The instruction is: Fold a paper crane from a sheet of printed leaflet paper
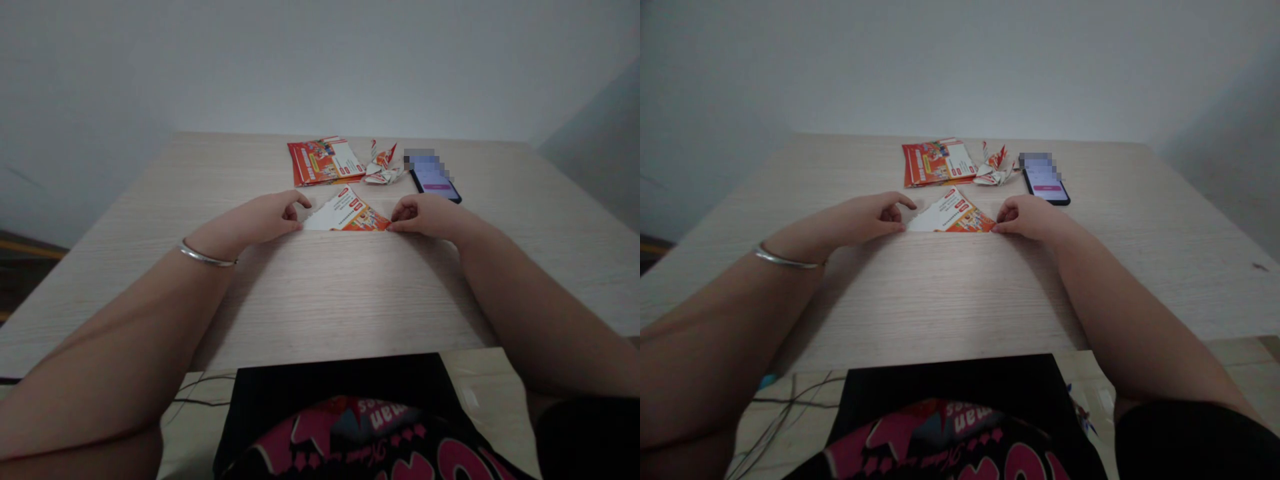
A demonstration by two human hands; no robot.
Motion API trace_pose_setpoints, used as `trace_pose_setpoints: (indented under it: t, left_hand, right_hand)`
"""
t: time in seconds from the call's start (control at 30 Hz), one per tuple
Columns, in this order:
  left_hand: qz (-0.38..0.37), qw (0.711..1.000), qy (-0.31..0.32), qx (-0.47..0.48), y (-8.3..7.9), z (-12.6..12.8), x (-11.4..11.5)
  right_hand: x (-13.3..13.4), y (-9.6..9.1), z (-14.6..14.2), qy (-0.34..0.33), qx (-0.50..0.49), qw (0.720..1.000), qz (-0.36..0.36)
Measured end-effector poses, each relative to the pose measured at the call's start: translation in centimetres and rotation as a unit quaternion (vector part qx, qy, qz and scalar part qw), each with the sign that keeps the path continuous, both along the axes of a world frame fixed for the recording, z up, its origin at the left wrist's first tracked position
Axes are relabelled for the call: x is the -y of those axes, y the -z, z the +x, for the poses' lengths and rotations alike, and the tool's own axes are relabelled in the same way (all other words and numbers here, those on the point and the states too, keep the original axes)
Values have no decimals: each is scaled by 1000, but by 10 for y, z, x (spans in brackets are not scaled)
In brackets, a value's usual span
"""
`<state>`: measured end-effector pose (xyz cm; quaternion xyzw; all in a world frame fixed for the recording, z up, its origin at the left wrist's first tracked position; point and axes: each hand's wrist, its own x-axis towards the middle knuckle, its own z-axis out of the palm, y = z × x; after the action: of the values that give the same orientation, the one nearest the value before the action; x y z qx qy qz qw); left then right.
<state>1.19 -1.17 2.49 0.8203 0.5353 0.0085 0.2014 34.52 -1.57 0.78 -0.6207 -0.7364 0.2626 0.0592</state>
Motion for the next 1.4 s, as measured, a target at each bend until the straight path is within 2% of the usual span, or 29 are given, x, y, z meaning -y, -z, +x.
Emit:
trace_pose_setpoints:
  t: [0.1, 0.2, 0.3, 0.4, 0.53, 0.63, 0.83, 1.0, 1.17, 1.27, 1.4]
  left_hand:
    - [4, 999, 24, 24, 1, 1, -1]
    - [17, 998, 42, 50, 2, 8, 1]
    - [99, 995, 2, 3, 3, 18, 8]
    - [154, 986, -34, -59, 2, 27, 17]
    - [195, 974, -42, -103, -1, 34, 25]
    - [193, 974, -51, -102, 0, 34, 24]
    - [132, 989, -50, -44, 9, 24, 10]
    - [92, 996, -12, 11, 12, 16, 2]
    - [66, 997, 16, 37, 11, 12, -1]
    - [67, 997, 23, 44, 9, 13, 1]
    - [64, 996, -8, 63, 6, 19, 6]
  right_hand:
    - [1, 2, -1, -11, -17, 999, 28]
    - [5, 8, -12, -8, -48, 994, 100]
    - [10, 13, -33, -11, -66, 976, 206]
    - [14, 13, -56, -44, -49, 963, 262]
    - [17, 10, -76, -57, 20, 961, 269]
    - [14, 10, -77, -59, 33, 960, 272]
    - [4, 19, -58, -81, -14, 964, 254]
    - [-2, 23, -37, -92, -73, 975, 187]
    - [2, 16, -19, -100, -91, 982, 134]
    - [6, 12, -15, -119, -90, 979, 138]
    - [9, 11, -22, -150, -81, 969, 178]
